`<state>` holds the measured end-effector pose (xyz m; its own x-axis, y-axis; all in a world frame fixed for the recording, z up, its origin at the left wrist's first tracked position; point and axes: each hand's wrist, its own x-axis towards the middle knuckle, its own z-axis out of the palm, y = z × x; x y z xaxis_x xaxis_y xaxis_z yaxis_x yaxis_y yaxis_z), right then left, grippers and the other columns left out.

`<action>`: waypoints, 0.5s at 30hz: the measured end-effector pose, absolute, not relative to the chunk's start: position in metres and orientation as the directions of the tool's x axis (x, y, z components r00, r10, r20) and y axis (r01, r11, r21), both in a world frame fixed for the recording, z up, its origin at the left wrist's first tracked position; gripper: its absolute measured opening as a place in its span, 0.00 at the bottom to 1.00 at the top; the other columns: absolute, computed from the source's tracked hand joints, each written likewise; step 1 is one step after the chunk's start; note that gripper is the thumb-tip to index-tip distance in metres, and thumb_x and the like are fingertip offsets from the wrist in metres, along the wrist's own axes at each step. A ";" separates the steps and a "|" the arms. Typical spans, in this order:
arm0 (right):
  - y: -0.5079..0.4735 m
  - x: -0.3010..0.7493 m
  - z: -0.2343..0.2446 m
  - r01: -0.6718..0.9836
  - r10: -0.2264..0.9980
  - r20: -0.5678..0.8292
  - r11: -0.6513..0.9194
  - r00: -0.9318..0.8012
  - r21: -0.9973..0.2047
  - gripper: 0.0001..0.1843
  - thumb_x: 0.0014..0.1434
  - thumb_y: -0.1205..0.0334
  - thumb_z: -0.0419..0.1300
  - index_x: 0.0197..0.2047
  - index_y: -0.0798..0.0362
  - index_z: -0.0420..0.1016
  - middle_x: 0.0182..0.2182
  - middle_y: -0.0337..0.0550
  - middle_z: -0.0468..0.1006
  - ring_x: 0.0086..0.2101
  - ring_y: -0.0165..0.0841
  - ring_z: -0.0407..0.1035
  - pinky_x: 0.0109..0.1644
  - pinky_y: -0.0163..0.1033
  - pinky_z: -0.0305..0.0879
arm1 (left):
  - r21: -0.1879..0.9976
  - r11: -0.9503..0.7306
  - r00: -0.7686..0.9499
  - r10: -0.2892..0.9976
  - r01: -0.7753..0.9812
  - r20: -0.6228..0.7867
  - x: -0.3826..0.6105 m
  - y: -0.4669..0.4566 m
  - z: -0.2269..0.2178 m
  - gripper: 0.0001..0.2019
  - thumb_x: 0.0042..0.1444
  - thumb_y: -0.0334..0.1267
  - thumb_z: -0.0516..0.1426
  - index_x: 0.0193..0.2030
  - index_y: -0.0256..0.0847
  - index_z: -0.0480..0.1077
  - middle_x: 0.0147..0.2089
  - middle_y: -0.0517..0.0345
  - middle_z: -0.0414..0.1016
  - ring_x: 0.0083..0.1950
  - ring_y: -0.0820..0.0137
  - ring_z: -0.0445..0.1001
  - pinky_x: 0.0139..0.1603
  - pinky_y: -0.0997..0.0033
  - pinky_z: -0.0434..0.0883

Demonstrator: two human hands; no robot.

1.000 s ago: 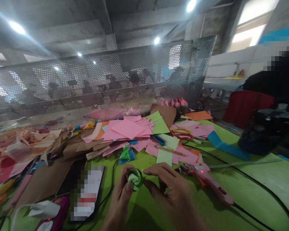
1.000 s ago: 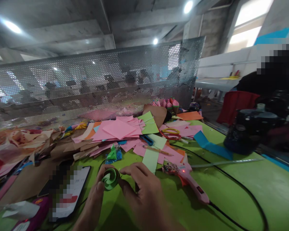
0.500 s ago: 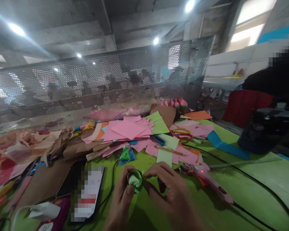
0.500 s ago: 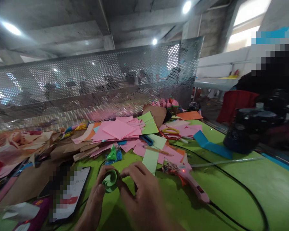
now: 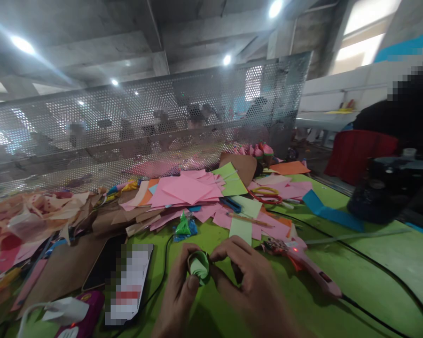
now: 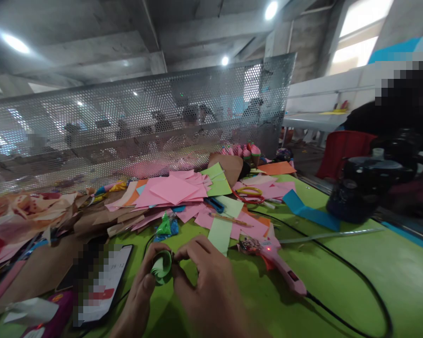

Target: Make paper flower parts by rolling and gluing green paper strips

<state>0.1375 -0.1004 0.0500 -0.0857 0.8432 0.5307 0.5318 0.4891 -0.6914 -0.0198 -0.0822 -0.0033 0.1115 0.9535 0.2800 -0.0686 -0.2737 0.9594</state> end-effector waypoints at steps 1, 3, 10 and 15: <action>-0.100 0.138 0.050 0.536 0.843 0.531 0.488 -0.085 -0.689 0.09 0.51 0.76 0.59 0.32 0.52 0.72 0.31 0.39 0.73 0.29 0.30 0.66 0.31 0.34 0.57 | 0.959 -0.275 0.128 0.951 -0.068 0.282 -0.020 -0.082 -0.003 0.28 0.53 0.65 0.55 0.48 0.44 0.69 0.42 0.55 0.72 0.44 0.60 0.69 0.41 0.68 0.64; -0.099 0.138 0.050 0.543 0.840 0.536 0.490 -0.085 -0.682 0.10 0.51 0.77 0.58 0.32 0.52 0.72 0.31 0.39 0.73 0.29 0.30 0.67 0.31 0.34 0.57 | 0.957 -0.281 0.147 0.946 -0.071 0.289 -0.020 -0.082 -0.003 0.28 0.54 0.65 0.55 0.48 0.43 0.68 0.41 0.56 0.71 0.43 0.60 0.68 0.40 0.68 0.64; -0.094 0.140 0.051 0.589 0.831 0.540 0.504 -0.132 -0.632 0.09 0.52 0.76 0.58 0.31 0.53 0.71 0.30 0.39 0.74 0.31 0.32 0.69 0.34 0.35 0.59 | 0.954 -0.291 0.144 0.943 -0.071 0.299 -0.021 -0.082 -0.004 0.28 0.53 0.66 0.55 0.48 0.43 0.68 0.44 0.54 0.72 0.47 0.58 0.69 0.43 0.67 0.64; -0.096 0.141 0.053 0.636 0.841 0.515 0.491 -0.167 -0.596 0.08 0.54 0.76 0.58 0.31 0.53 0.71 0.31 0.40 0.74 0.31 0.34 0.69 0.34 0.36 0.59 | 0.948 -0.308 0.150 0.937 -0.076 0.317 -0.022 -0.082 -0.005 0.28 0.54 0.65 0.55 0.49 0.43 0.69 0.46 0.51 0.73 0.48 0.55 0.70 0.45 0.64 0.66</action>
<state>0.1409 -0.0956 0.0529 -0.1667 0.8411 0.5146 0.6358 0.4906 -0.5959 -0.0219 -0.0823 -0.0052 0.1495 0.9367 0.3166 -0.0762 -0.3083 0.9482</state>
